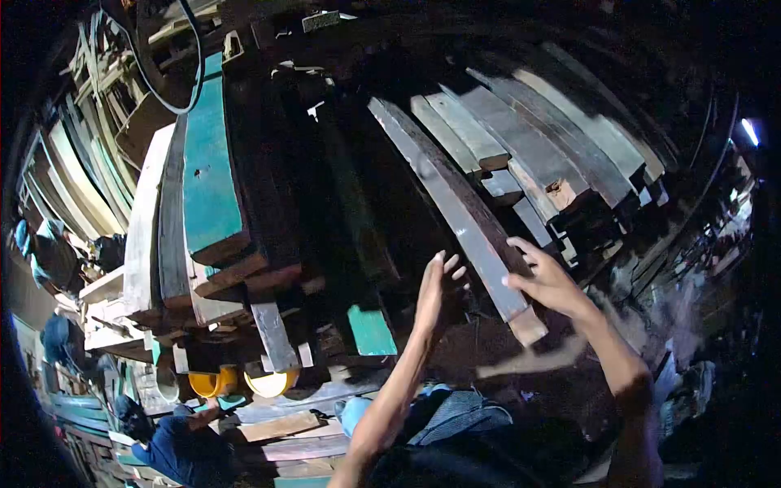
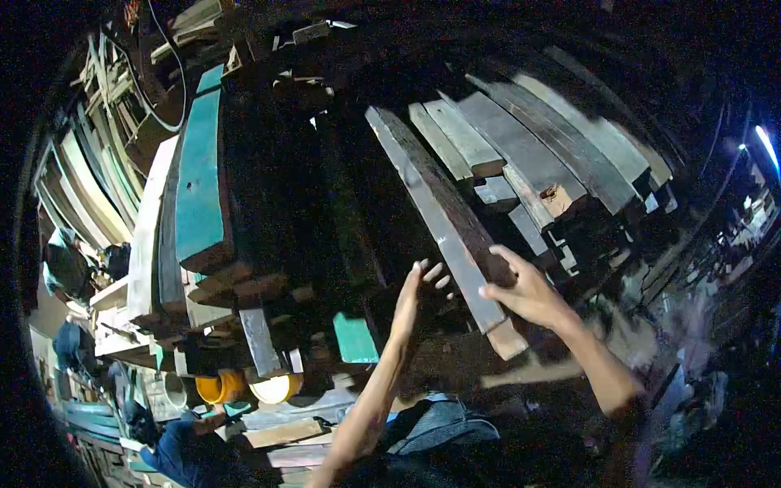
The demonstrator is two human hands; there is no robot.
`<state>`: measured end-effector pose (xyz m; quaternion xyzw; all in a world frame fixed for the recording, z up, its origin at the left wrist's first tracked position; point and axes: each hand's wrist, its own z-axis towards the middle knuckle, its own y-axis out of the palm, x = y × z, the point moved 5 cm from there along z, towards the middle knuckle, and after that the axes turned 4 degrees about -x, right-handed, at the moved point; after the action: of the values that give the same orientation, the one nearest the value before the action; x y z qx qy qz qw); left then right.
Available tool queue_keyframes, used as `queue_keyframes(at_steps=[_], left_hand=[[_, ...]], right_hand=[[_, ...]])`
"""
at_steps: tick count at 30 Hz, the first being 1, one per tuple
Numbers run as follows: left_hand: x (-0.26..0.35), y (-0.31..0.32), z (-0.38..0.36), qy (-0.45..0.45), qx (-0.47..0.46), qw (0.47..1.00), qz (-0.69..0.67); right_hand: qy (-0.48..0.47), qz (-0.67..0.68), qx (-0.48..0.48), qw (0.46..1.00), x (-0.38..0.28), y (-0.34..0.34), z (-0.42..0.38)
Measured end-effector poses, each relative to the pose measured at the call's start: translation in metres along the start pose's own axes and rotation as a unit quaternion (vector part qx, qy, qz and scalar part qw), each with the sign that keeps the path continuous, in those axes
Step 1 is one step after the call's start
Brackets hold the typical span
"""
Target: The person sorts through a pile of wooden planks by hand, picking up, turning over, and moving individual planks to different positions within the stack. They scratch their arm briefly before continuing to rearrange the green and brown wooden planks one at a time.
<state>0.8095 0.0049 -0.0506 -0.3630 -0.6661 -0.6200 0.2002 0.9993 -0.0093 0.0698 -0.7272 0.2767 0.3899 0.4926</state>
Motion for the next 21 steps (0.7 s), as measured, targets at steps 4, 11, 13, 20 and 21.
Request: queue_keyframes(at_steps=[4,11,13,20,21], left_hand=[[-0.011,0.018,0.050,0.016,-0.052,0.998,-0.032],[-0.028,0.031,0.014,0.015,0.149,0.967,0.208],[-0.025,0.046,-0.005,0.032,0.137,0.979,0.150],[-0.054,0.052,-0.046,-0.012,0.137,0.990,0.039],[-0.051,0.058,-0.054,-0.025,0.136,0.990,0.029]], right_hand=[[-0.003,-0.160,0.045,0.986,-0.006,-0.001,-0.055],[0.043,-0.178,0.082,0.980,0.007,0.026,-0.117],[0.050,-0.211,0.074,0.973,0.001,0.025,-0.131],[0.249,0.141,0.019,0.958,0.109,-0.012,-0.139],[0.284,0.107,0.003,0.953,0.123,-0.015,-0.138]])
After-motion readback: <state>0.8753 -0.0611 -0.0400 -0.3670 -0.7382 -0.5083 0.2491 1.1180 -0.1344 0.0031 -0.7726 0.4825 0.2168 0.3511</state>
